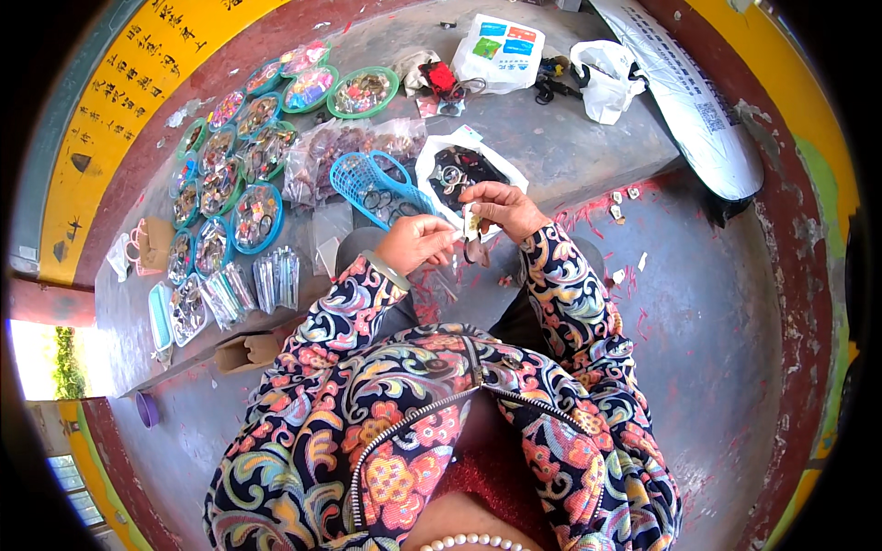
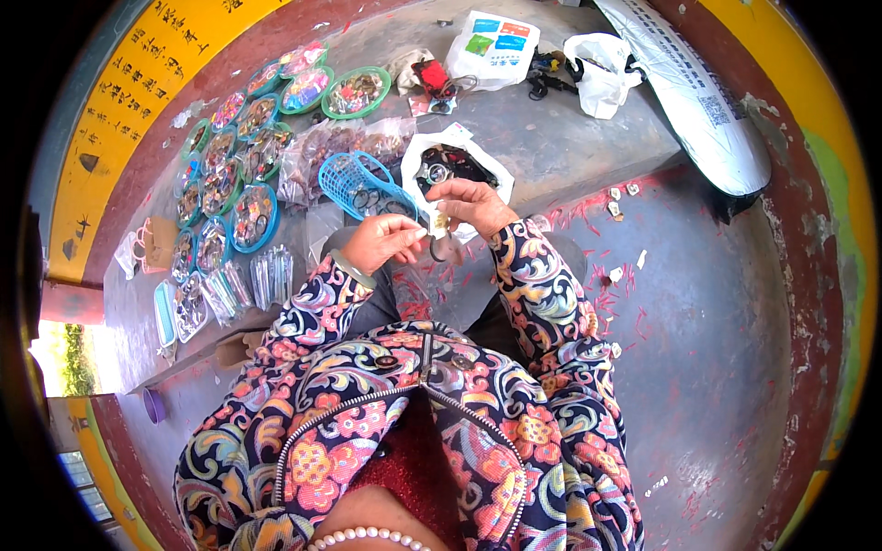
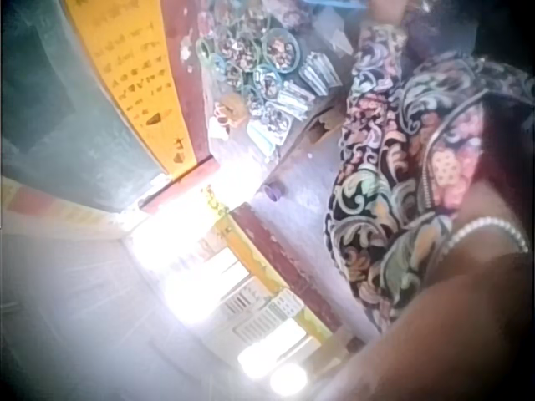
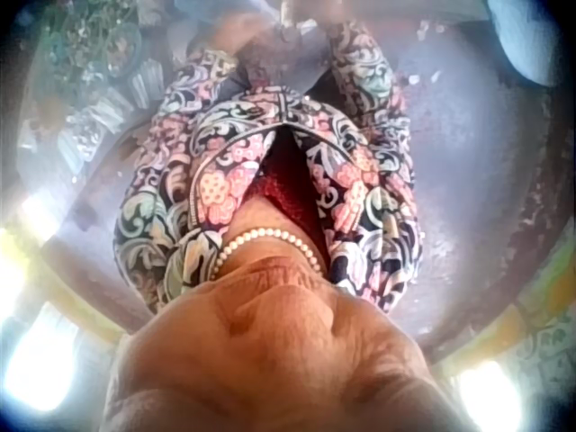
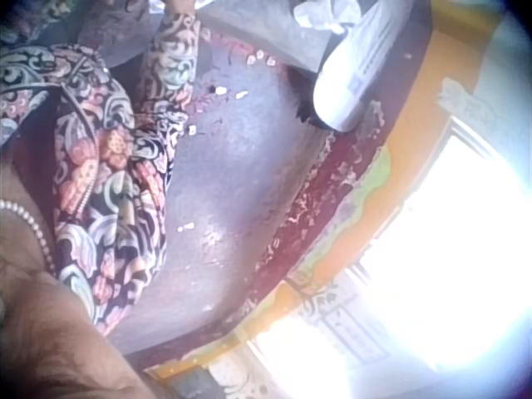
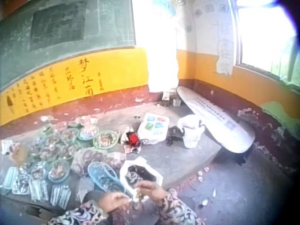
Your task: The person sits on the floor and repeatedly picks up small keychains from a white bag, places them into clear plastic bags, and seals them. The packaged keychains are then placed into a blue basket. The person handles the items one at a time throughout the clip.
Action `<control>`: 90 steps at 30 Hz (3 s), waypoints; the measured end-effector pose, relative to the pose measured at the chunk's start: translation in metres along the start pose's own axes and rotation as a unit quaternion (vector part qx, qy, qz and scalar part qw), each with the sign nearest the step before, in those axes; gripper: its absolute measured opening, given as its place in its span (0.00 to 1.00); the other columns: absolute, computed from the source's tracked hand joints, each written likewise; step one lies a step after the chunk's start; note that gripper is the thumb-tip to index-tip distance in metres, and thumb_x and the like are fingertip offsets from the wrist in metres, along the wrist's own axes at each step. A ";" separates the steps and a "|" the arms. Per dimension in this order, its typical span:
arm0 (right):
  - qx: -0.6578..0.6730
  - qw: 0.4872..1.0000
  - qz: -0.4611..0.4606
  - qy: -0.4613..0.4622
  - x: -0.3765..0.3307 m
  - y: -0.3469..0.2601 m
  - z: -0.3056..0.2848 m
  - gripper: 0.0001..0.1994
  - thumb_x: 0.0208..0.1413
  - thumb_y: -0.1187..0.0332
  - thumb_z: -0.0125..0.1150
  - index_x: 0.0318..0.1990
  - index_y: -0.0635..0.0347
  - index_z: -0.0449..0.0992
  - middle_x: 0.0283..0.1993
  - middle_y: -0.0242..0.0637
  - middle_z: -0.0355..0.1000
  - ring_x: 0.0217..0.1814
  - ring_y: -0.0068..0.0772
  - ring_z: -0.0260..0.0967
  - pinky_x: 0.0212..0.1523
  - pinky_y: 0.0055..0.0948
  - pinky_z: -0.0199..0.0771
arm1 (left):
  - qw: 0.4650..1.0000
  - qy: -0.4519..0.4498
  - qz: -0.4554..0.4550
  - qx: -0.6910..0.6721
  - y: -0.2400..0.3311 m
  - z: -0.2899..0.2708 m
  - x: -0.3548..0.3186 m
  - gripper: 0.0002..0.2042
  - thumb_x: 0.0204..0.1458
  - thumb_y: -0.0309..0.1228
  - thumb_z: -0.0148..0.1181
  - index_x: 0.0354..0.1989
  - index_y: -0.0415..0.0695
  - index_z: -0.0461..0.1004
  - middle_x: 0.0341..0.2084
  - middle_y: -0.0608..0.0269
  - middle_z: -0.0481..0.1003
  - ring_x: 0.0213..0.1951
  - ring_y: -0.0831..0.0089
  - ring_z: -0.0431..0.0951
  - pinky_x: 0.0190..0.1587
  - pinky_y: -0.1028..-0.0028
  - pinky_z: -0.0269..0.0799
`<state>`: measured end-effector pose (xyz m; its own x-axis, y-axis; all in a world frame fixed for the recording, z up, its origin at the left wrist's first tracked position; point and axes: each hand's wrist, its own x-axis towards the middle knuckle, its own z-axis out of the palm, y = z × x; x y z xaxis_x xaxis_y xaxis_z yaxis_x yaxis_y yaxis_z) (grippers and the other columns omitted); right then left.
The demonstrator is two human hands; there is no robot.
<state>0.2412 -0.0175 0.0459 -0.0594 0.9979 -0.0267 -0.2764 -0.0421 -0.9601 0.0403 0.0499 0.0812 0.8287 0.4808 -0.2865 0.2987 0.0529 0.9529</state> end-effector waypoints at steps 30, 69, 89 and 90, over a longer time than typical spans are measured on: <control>-0.046 0.999 0.002 -0.010 -0.008 0.010 0.018 0.12 0.50 0.77 0.51 0.43 0.60 0.68 0.29 0.26 0.68 0.29 0.15 0.64 0.26 0.15 0.64 | 0.999 -0.027 -0.032 0.012 0.000 0.016 -0.006 0.08 0.49 0.29 0.47 0.31 0.36 0.70 0.21 0.61 0.73 0.12 0.81 0.67 0.14 0.83 0.62; -0.409 0.902 -0.071 0.113 -0.044 0.019 0.088 0.14 0.52 0.67 0.46 0.45 0.63 0.68 0.36 0.49 0.68 0.37 0.48 0.66 0.37 0.34 0.66 | 0.912 0.156 0.190 0.329 -0.032 0.031 -0.034 0.07 0.46 0.31 0.47 0.26 0.40 0.62 0.17 0.50 0.69 0.23 0.51 0.70 0.24 0.59 0.63; -0.311 0.920 -0.031 0.238 -0.042 0.031 0.104 0.11 0.44 0.70 0.52 0.37 0.61 0.72 0.23 0.41 0.70 0.24 0.21 0.66 0.27 0.23 0.66 | 0.862 0.157 0.179 0.447 -0.037 0.038 -0.042 0.09 0.45 0.31 0.48 0.33 0.39 0.63 0.17 0.53 0.71 0.20 0.57 0.72 0.20 0.62 0.65; -0.332 0.911 -0.051 0.241 -0.042 0.033 0.103 0.10 0.44 0.70 0.51 0.36 0.61 0.72 0.22 0.41 0.70 0.23 0.21 0.66 0.27 0.23 0.66 | 0.866 0.154 0.175 0.443 -0.037 0.038 -0.041 0.10 0.45 0.31 0.48 0.33 0.39 0.63 0.17 0.53 0.71 0.20 0.56 0.72 0.20 0.62 0.65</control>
<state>0.1355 -0.0662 0.0443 0.4057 0.9076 0.1075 0.3939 -0.0675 -0.9167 0.0131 -0.0056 0.0538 0.8172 0.5493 0.1746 0.4132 -0.7694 0.4871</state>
